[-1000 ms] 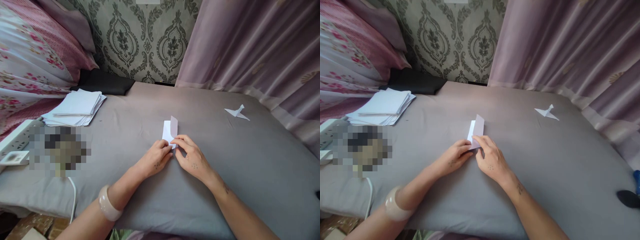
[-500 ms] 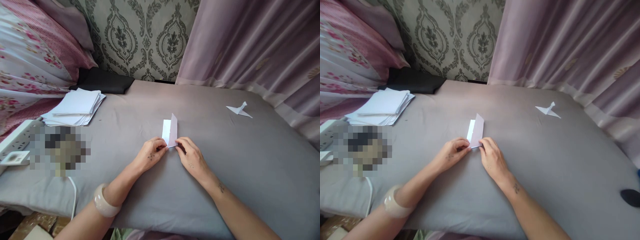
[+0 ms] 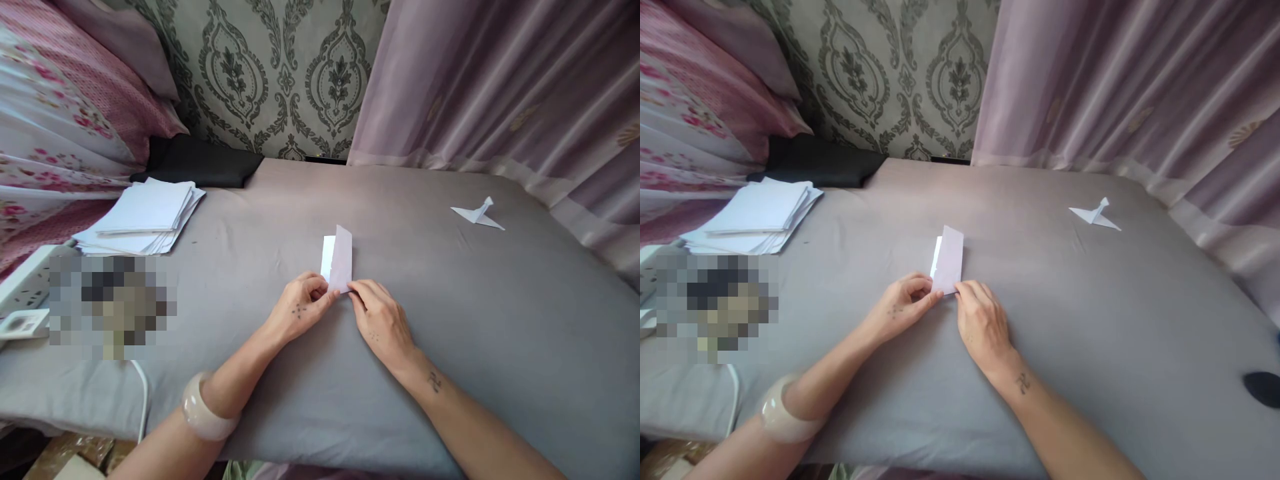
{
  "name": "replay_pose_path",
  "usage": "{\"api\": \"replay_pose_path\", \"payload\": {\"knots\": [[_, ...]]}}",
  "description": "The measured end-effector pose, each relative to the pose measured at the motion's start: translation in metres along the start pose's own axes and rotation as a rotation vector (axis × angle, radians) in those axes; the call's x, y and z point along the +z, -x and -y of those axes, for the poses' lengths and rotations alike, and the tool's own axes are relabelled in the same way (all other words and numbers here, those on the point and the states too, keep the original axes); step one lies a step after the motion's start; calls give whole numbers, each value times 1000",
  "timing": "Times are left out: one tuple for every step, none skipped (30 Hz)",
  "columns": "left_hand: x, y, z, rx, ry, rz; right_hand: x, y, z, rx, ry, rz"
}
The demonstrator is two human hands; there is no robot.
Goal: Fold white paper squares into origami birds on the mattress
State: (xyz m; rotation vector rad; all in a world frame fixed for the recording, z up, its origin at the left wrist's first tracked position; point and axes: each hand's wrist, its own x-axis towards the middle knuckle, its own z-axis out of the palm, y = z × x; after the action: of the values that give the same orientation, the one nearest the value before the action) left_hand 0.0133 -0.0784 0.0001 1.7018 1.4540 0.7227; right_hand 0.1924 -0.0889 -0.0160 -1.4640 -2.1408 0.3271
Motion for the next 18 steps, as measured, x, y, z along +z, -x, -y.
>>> {"api": "replay_pose_path", "payload": {"knots": [[0,0,-1,-3,-5,2,-1,1,1,16,-5,-6],[0,-1,-1,-1,-12,0,-2,1,1,36,-7,-13],[0,-1,-1,0,-20,-3,-3,1,2,55,-5,-13],[0,-1,-1,0,-29,-8,-4,2,3,69,4,-8],[0,-1,-1,-2,-36,-14,-6,2,3,75,16,3],[0,-1,-1,-5,-40,-18,-7,2,3,75,29,17],[0,-1,-1,-8,-43,-21,-7,3,4,69,43,31],[0,-1,-2,-10,-44,-24,-8,3,4,61,54,41],[0,-1,-2,-11,-45,-26,-8,3,4,55,63,45],[0,-1,-3,-10,-46,-28,-9,4,4,57,70,41],[0,-1,-3,-9,-49,-30,-9,5,5,60,75,36],[1,-1,-2,-8,-53,-35,-10,6,6,62,80,34],[1,-1,-2,-7,-55,-39,-10,8,6,58,87,39],[2,-2,-1,-7,-55,-43,-10,9,7,44,100,53],[2,-2,1,-4,-52,-46,-11,11,8,21,122,75],[3,-2,2,-1,-49,-49,-11,13,9,-9,154,103],[3,-3,3,5,-44,-48,-10,15,11,-38,195,129],[4,-3,3,10,-38,-49,-10,16,12,-61,242,149]]}}
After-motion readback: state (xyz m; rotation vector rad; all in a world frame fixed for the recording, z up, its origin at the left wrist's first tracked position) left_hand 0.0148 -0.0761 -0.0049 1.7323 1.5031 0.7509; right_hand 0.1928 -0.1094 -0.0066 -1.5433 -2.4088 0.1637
